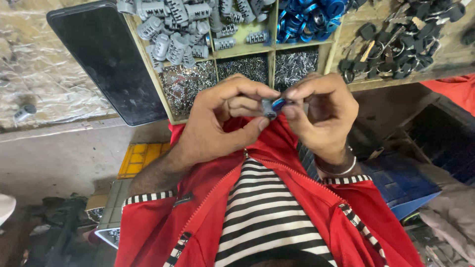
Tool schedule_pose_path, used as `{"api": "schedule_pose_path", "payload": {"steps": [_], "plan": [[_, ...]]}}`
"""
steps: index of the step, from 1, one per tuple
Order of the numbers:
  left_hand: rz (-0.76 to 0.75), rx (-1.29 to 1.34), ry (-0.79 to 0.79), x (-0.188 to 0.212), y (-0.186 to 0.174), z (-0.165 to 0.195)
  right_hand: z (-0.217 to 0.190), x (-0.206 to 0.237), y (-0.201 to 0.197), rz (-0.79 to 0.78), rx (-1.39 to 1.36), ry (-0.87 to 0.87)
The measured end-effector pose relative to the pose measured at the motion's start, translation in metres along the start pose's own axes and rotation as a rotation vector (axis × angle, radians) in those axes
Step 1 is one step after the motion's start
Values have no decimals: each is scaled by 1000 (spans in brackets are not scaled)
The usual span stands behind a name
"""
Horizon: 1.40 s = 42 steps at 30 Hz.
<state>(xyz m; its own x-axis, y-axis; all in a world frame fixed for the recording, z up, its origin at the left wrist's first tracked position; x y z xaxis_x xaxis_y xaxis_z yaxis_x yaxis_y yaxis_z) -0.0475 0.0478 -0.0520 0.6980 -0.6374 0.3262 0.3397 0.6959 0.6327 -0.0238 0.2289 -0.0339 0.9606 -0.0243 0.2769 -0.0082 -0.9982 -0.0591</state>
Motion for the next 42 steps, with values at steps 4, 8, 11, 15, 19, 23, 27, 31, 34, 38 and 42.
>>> {"api": "schedule_pose_path", "payload": {"steps": [4, 8, 11, 15, 19, 23, 27, 31, 34, 38, 42], "plan": [[36, -18, 77, 3, -6, 3, 3, 3, 2, -50, 87, -85], [104, -209, 138, 6, -7, 13, -4, -7, 1, -100, 179, -43], [195, -569, 268, 9, -4, 30, -6, -14, 1, -129, 128, 14], [244, -793, 371, 12, 3, 42, -9, -14, 5, -221, 210, -54], [115, -896, 377, 16, 5, 43, 11, -7, 9, -357, -29, 230], [-28, -832, 286, 19, 9, 36, 6, -2, 24, -679, -168, 246], [13, -701, 133, 6, 9, 17, -12, -15, -9, -433, 320, 13], [-18, -453, 166, -6, 15, 12, -43, -22, -55, 166, 1294, -359], [-18, -280, 71, -10, 12, 3, -39, -21, -63, 210, 1569, -328], [-41, -277, 67, -7, 7, 1, -29, -8, -75, 244, 648, -176], [-47, -268, 75, -5, 3, 1, -28, 0, -51, 5, -85, -358]]}}
Point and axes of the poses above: each hand's wrist, its own x-axis away from the middle knuckle, its own y-axis out of the palm, z = x × y, the point moved 7 cm from there along -x, towards the middle knuckle, and after that the axes turned 1 degree about x, right-handed, at the moved point
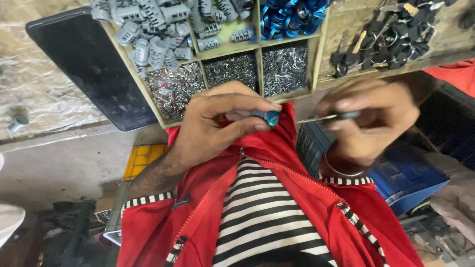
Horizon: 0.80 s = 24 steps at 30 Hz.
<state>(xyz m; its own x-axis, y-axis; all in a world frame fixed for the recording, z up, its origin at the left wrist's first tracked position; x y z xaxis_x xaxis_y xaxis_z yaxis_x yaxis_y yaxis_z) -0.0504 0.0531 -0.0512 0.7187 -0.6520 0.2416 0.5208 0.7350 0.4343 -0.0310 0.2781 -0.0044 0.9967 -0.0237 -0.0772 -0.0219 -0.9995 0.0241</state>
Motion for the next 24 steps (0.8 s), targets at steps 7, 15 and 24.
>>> {"api": "schedule_pose_path", "payload": {"steps": [7, 15, 24], "plan": [[106, -184, 3, 12, -11, 4, -13, -11, 46, -366, 596, 80], [147, 420, -195, 32, -10, -13, -18, -19, 96, -545, 805, -239], [66, -326, 82, 48, -34, 35, -30, -70, 87, -916, 272, -148]]}}
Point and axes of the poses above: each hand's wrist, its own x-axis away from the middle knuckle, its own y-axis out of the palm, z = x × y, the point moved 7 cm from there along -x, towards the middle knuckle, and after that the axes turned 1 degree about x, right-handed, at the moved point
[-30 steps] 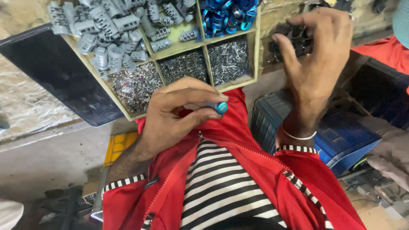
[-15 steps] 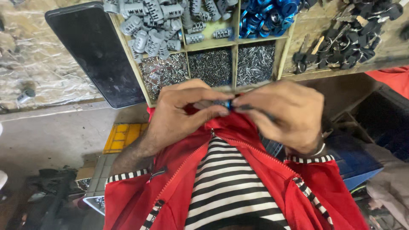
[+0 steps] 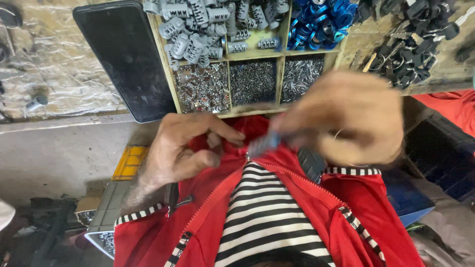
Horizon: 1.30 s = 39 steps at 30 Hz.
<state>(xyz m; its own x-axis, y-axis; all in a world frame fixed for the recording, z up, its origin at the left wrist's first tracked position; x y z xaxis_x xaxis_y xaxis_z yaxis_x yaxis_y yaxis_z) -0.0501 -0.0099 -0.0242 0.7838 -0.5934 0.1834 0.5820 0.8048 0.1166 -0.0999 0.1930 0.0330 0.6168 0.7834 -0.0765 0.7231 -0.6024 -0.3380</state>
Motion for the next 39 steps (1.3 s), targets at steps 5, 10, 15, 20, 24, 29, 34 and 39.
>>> {"api": "schedule_pose_path", "payload": {"steps": [5, 10, 15, 20, 24, 29, 34, 39], "plan": [[306, -773, -31, 7, -19, 19, 10, 13, 7, 254, 691, 229], [373, -966, -36, 0, -17, 17, 16, -11, 51, 113, 808, 346], [396, -814, -42, 4, -17, 17, 22, -3, 52, 136, 708, 384], [423, -360, -124, 7, -25, 3, 28, 2, 62, 161, 749, 348], [436, -177, -226, 13, -26, -13, 29, -8, 66, 130, 755, 358], [406, 71, -195, 16, -24, -22, 29, -12, 59, 139, 657, 385], [454, -200, -175, 15, -23, -17, 31, -11, 70, 126, 727, 341], [473, -493, -88, 14, -25, -7, 34, -5, 67, 144, 660, 372]]}}
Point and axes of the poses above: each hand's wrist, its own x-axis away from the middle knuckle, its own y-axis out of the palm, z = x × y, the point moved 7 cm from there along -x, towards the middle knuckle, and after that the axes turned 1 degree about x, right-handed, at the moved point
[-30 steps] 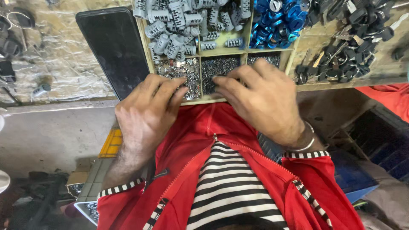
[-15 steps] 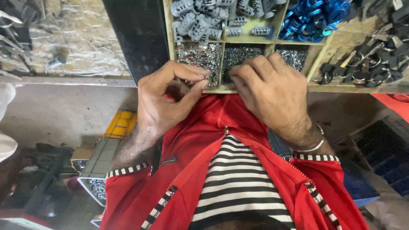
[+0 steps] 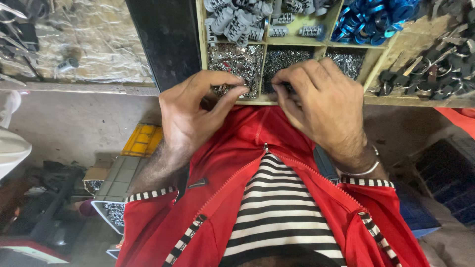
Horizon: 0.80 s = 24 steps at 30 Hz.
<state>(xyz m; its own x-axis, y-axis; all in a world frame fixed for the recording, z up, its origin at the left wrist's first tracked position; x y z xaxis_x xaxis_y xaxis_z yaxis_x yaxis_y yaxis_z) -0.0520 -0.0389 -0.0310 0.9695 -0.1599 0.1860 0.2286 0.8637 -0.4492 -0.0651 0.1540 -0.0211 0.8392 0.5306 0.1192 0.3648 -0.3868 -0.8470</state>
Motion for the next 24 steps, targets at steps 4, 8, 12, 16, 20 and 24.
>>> {"api": "schedule_pose_path", "payload": {"steps": [4, 8, 12, 16, 20, 24], "plan": [[-21, 58, 23, 2, 0, 0, 5, 4, -2, -6, -102, -3], [-70, 300, 43, 1, -1, 4, 12, 11, -6, 59, -213, 35], [-104, 365, 28, -3, 4, 10, 24, 19, -5, 101, -431, 152], [-45, -47, 206, -6, 6, 28, 34, 28, -2, 126, -519, 261], [-59, 45, 171, -12, 9, 28, 43, 34, 2, 120, -619, 286], [-123, 255, 128, -15, 11, 25, 54, 45, 12, 96, -797, 386]]}}
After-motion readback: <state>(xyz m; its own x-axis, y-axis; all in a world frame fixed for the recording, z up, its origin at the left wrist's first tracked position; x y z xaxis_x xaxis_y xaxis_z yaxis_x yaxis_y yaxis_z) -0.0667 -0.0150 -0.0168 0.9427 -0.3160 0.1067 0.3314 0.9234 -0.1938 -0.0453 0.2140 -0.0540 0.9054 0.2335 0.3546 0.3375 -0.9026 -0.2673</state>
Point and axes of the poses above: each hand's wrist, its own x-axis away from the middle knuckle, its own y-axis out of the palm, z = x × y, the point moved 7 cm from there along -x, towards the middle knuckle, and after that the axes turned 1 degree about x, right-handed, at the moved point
